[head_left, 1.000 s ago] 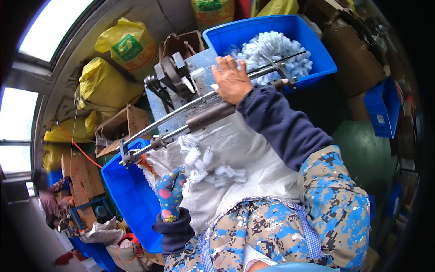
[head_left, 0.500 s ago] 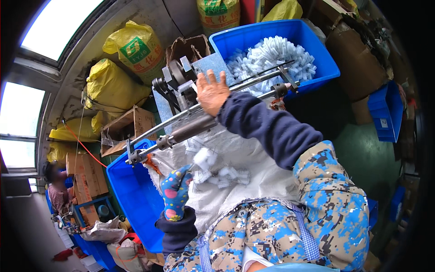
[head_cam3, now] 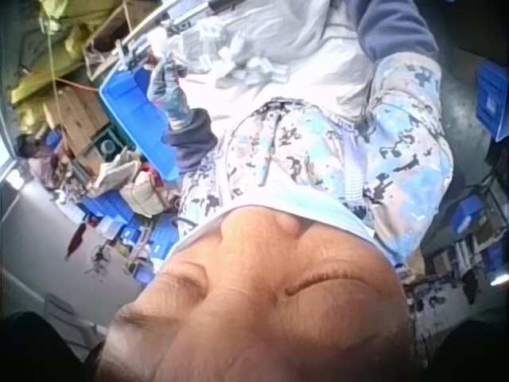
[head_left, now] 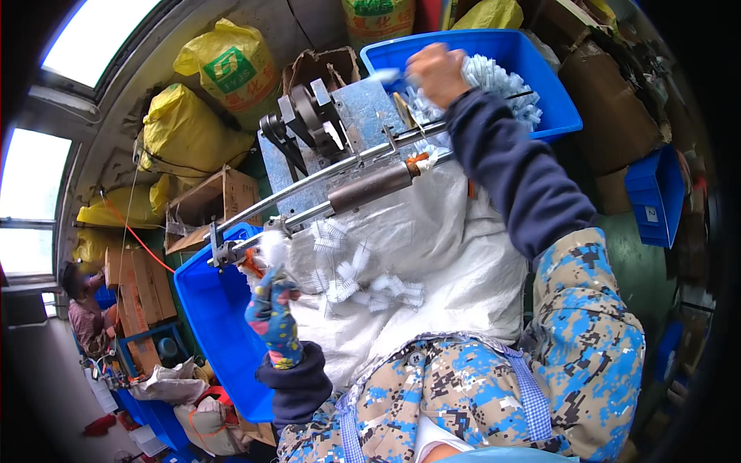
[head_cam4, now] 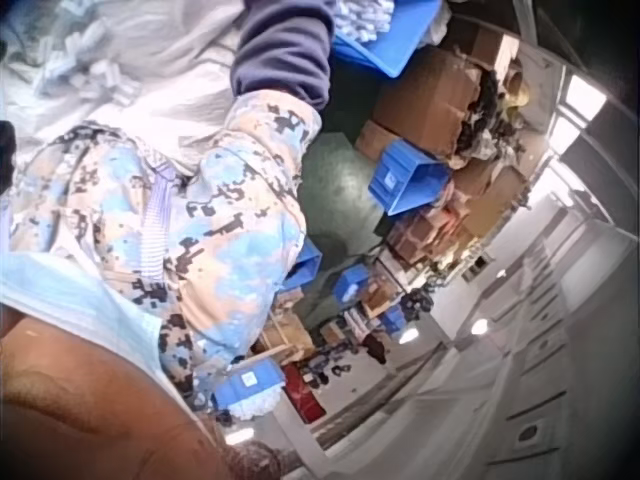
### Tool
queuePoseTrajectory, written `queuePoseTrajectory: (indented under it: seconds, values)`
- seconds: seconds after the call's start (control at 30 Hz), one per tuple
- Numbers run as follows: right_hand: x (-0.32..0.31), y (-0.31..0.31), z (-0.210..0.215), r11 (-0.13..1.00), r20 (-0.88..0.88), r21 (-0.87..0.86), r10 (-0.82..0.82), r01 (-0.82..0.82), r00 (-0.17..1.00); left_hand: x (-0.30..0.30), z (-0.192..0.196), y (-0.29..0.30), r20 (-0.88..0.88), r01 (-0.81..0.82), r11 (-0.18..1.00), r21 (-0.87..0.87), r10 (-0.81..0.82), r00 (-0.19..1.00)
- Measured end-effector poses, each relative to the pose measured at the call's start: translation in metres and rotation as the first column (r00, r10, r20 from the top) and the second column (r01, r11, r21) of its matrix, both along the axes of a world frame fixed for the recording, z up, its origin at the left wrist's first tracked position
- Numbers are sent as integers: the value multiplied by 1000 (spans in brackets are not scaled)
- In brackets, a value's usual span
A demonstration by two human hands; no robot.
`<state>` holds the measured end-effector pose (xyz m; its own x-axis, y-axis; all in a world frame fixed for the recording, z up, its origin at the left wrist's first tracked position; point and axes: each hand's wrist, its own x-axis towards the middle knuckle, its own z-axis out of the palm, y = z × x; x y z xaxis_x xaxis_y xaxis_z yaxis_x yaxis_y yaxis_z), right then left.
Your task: Manually processing small white cylindrical components using a workbench machine.
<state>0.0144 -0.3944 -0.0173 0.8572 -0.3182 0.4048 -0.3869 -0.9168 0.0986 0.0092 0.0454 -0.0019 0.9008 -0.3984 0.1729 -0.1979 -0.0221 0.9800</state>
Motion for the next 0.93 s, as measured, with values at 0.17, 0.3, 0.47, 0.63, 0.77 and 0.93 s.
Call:
queuePoseTrajectory:
  seconds: [0.17,0.3,0.47,0.63,0.77,0.93]
  values:
    - [-58,49,33,521,438,771,-17,-366,899,-8,-3,-16,-61,-39,988,-149,30,998]
    - [-93,206,25,-461,562,703,-104,-541,820,-45,-16,-76,-226,182,975,-127,-207,952]
    - [-97,189,34,-539,551,645,-163,-542,818,-45,-15,-79,23,359,915,184,-369,929]
    - [-43,117,18,791,436,461,194,-403,879,-23,-52,-37,300,-39,394,918,-629,717]
    - [11,112,10,977,14,175,121,-122,993,-18,-74,-26,274,-111,282,953,-648,711]
    - [24,114,7,950,-64,294,126,-103,990,-13,-52,-23,195,68,423,903,-548,813]
